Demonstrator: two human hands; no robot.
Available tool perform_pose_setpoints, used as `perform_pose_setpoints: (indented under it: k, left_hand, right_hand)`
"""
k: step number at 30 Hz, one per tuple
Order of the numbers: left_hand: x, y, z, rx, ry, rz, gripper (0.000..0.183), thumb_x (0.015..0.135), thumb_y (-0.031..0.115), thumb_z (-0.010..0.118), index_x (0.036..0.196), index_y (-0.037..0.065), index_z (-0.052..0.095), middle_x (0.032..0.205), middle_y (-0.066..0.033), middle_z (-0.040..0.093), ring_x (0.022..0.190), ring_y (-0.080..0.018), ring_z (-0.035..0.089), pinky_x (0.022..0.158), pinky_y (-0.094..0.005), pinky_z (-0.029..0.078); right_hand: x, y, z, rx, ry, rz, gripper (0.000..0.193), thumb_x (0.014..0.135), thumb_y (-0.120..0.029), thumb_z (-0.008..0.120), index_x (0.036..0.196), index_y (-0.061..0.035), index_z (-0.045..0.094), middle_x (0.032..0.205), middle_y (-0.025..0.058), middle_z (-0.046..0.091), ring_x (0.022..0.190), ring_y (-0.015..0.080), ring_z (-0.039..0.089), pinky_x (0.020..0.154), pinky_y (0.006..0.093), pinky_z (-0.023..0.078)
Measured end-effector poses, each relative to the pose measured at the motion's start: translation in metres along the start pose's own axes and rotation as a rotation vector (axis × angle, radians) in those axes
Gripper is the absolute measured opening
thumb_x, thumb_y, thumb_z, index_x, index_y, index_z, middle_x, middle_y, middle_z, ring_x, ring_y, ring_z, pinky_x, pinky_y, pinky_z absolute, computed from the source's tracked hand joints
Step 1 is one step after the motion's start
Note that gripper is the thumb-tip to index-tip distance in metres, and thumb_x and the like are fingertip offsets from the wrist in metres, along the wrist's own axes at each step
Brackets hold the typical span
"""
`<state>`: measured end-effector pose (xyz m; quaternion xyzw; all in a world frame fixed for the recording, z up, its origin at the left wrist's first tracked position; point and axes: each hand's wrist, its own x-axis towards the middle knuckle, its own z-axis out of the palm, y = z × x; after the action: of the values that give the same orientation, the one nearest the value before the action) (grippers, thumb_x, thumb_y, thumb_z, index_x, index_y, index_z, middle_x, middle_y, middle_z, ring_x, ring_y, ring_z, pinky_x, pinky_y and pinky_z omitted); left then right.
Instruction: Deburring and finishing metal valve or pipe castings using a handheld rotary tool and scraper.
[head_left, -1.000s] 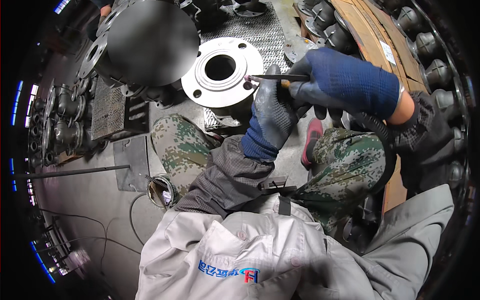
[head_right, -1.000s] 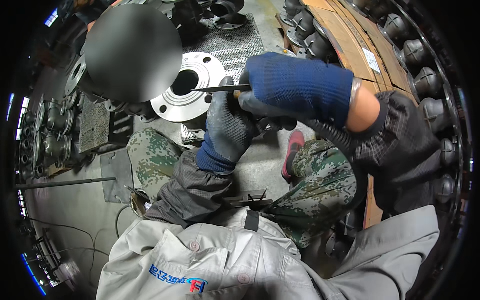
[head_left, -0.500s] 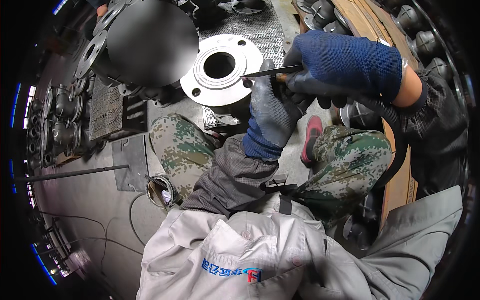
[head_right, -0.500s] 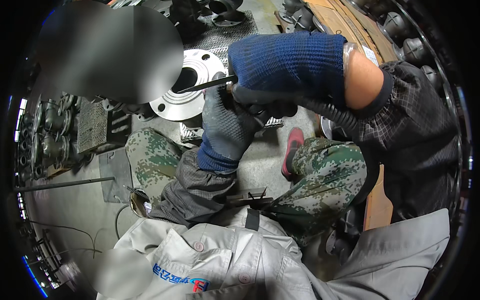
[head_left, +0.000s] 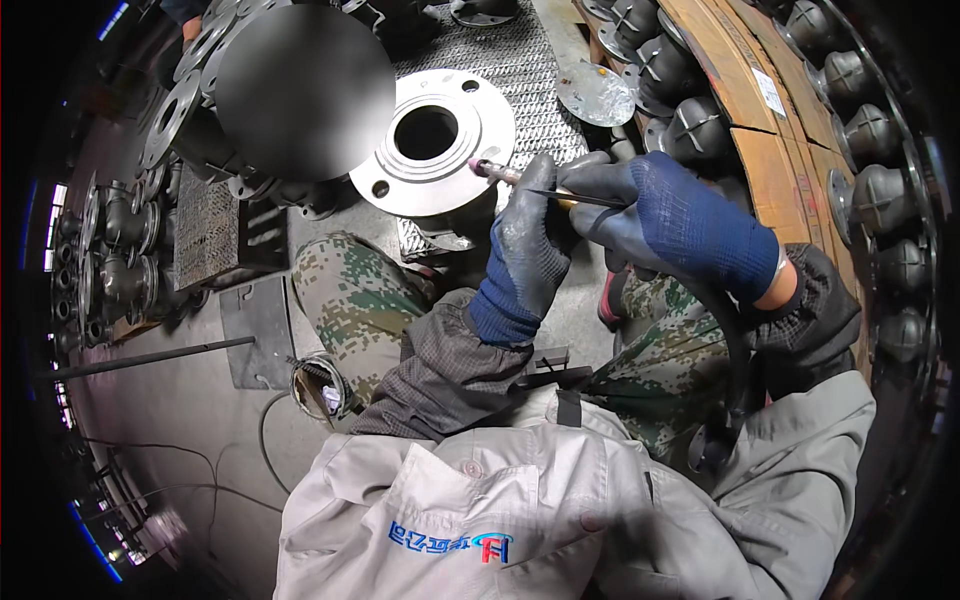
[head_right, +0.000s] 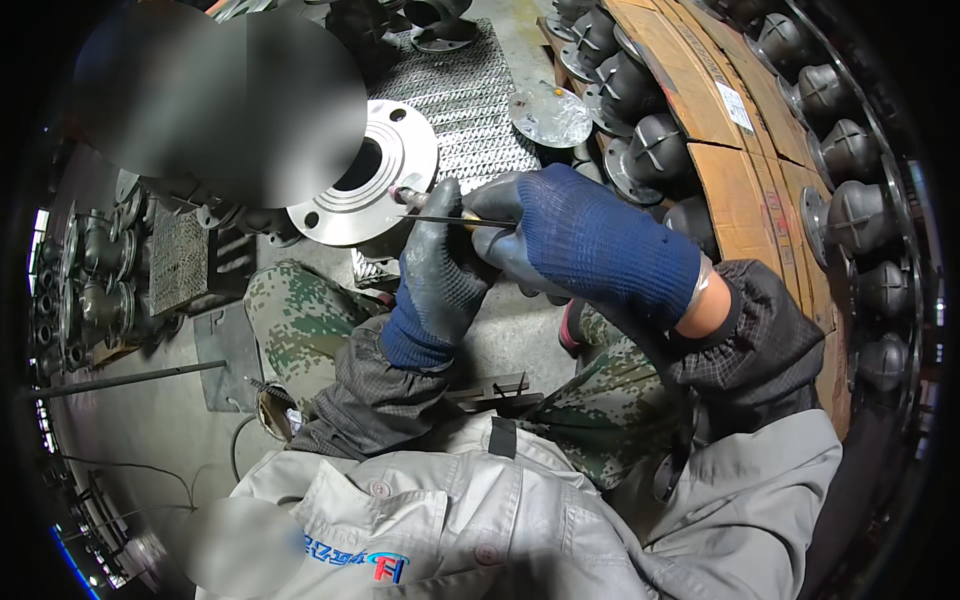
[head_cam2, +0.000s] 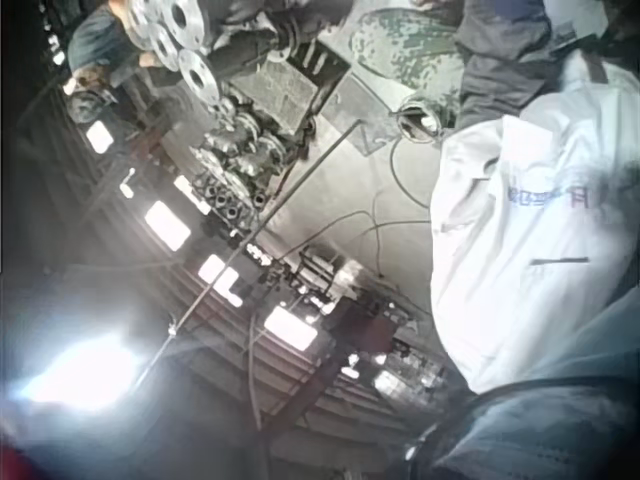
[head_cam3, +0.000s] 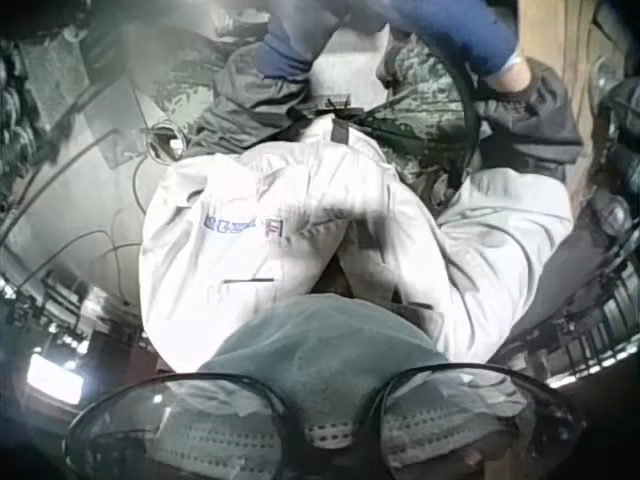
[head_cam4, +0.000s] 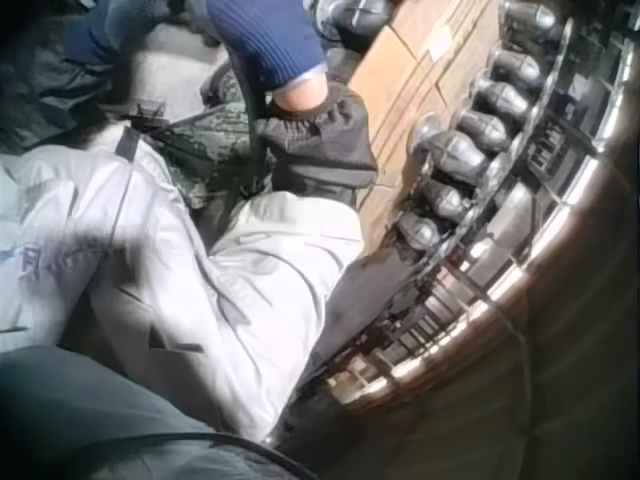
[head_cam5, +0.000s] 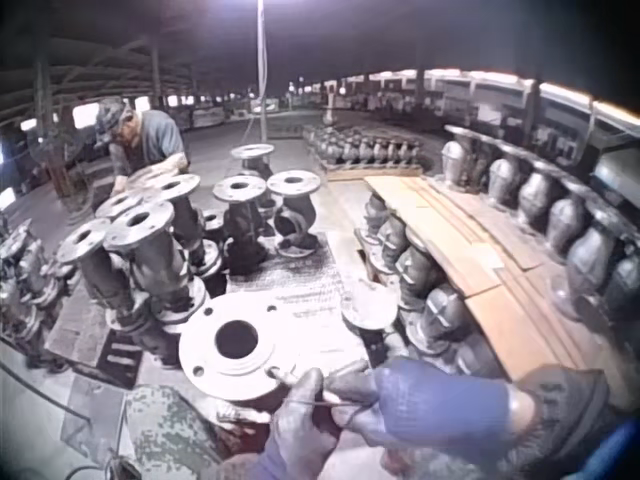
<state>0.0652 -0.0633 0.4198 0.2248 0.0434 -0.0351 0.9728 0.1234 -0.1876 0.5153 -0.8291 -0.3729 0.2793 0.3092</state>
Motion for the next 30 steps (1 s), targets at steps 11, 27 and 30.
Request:
perform_pose_setpoints:
  k: [11, 27, 30]
  left_hand:
    - [-0.003, -0.018, -0.027, 1.221, -0.081, 0.615, 0.059, 0.102, 0.040, 0.019, 0.123, -0.005, 0.051, 0.107, -0.0164, 0.061, 0.094, -0.0205, 0.063, 0.081, -0.0296, 0.054]
    - [-0.003, -0.016, -0.001, 0.871, -0.044, 0.256, 0.061, 0.100, 0.045, 0.022, 0.125, -0.002, 0.051, 0.102, -0.0150, 0.061, 0.086, -0.0186, 0.062, 0.075, -0.0274, 0.052]
    - [0.001, -0.013, -0.002, 0.588, 0.146, 0.012, 0.062, 0.100, 0.046, 0.022, 0.125, -0.003, 0.050, 0.105, -0.0165, 0.060, 0.087, -0.0193, 0.062, 0.076, -0.0280, 0.053]
  right_hand:
    - [-0.010, 0.017, 0.024, 0.269, 0.102, 0.142, 0.027, 0.087, -0.019, 0.057, 0.110, -0.0053, 0.062, 0.054, 0.0021, 0.053, 0.044, 0.0091, 0.051, 0.044, 0.0261, 0.044]
    - [-0.014, 0.038, 0.015, 0.401, 0.021, 0.181, 0.028, 0.088, -0.022, 0.056, 0.111, -0.0068, 0.062, 0.060, 0.0067, 0.060, 0.048, 0.0125, 0.058, 0.047, 0.0269, 0.048]
    - [-0.010, 0.039, 0.017, 0.430, 0.038, 0.175, 0.027, 0.088, -0.022, 0.056, 0.110, -0.0069, 0.062, 0.059, 0.0079, 0.060, 0.048, 0.0136, 0.059, 0.048, 0.0269, 0.049]
